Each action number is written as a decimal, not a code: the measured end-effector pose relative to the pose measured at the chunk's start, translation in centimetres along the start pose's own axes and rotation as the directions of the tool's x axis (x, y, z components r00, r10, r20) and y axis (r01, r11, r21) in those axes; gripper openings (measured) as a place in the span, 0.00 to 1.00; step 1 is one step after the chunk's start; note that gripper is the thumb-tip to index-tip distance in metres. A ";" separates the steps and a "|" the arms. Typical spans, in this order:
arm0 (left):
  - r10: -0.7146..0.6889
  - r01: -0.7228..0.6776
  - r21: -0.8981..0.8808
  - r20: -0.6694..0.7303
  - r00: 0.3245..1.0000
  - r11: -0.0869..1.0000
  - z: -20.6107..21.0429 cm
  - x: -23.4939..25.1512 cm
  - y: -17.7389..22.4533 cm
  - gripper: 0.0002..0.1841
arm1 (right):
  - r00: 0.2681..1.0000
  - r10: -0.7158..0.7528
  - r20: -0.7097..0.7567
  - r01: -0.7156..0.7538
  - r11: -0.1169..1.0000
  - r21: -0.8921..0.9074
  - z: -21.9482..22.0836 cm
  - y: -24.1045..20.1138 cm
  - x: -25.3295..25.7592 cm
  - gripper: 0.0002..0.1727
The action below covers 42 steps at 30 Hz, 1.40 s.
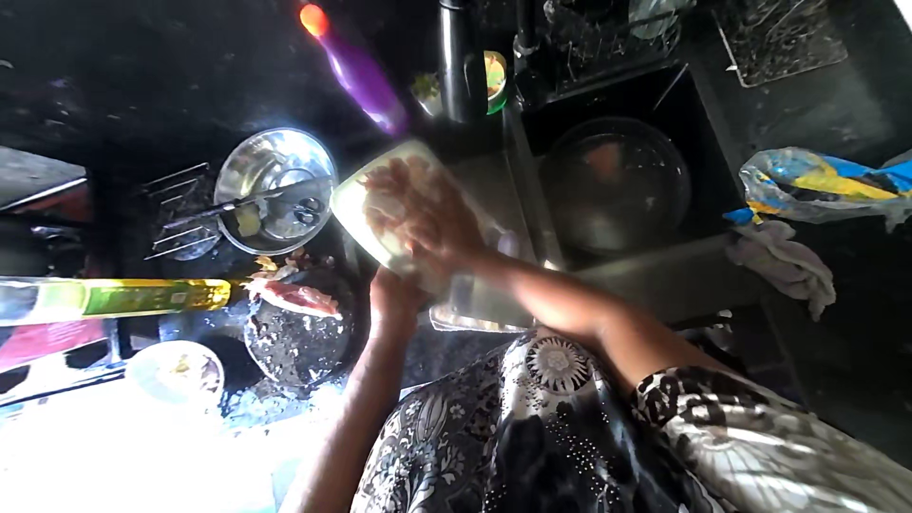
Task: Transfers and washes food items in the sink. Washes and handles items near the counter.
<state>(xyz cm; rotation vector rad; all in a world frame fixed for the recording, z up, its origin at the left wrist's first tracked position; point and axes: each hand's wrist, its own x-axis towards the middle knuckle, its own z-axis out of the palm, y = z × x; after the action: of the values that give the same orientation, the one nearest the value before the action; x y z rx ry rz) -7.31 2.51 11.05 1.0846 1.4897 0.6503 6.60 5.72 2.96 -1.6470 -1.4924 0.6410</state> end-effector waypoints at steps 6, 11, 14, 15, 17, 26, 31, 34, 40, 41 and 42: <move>0.037 -0.037 0.065 0.006 0.999 0.997 -0.2 0.2 0.0 0.18 | 0.998 -0.054 -0.040 0.054 0.999 -0.002 0.3 0.5 0.1 0.41; 0.042 -0.044 0.061 0.022 0.999 0.997 -0.5 0.3 -0.2 0.17 | 0.997 -0.070 -0.044 0.068 0.997 -0.048 0.7 0.9 0.1 0.43; 0.023 -0.024 0.070 0.019 1.000 0.997 -0.3 0.1 -0.1 0.17 | 0.995 -0.079 -0.057 0.076 0.996 -0.045 1.0 1.4 0.1 0.43; 0.022 -0.023 0.076 0.018 1.000 0.997 -0.3 0.1 -0.1 0.17 | 0.995 -0.081 -0.063 0.079 0.996 -0.040 0.9 1.3 0.1 0.43; 0.026 -0.028 0.089 0.024 0.999 0.996 -0.4 0.1 -0.2 0.18 | 0.992 -0.103 -0.072 0.101 0.994 -0.042 0.5 1.0 0.1 0.43; -0.009 0.009 0.017 0.023 1.000 1.000 -0.9 0.2 -1.1 0.18 | 0.989 -0.137 -0.046 0.132 0.986 -0.097 1.0 1.1 -0.5 0.43; -0.006 0.012 -0.052 0.107 0.994 0.999 -3.3 1.6 -1.7 0.19 | 0.999 -0.039 0.008 0.040 0.993 -0.109 1.6 -0.5 -0.2 0.43; -0.050 0.089 -0.208 0.184 0.982 0.974 -5.4 3.3 -2.4 0.20 | 0.991 0.060 0.121 -0.049 0.994 -0.097 1.2 -3.5 0.9 0.45; -0.090 0.196 -0.518 0.222 0.971 0.833 -9.8 6.9 -3.5 0.22 | 0.977 -0.182 -0.113 0.137 0.936 -0.324 -1.3 -8.8 2.3 0.37; -0.083 0.195 -0.559 0.219 0.972 0.806 -10.4 7.8 -3.6 0.22 | 0.981 -0.146 -0.131 0.091 0.930 -0.356 -2.3 -9.2 2.1 0.36; -0.084 0.196 -0.598 0.209 0.974 0.777 -10.9 8.7 -3.7 0.23 | 0.989 -0.081 -0.125 0.025 0.918 -0.396 -3.3 -9.2 1.8 0.34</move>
<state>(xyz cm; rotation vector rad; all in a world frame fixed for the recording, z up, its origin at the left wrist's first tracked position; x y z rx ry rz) -18.33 10.47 6.27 0.4948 1.0707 0.8381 4.38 6.54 12.57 -1.8986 -1.6305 0.1923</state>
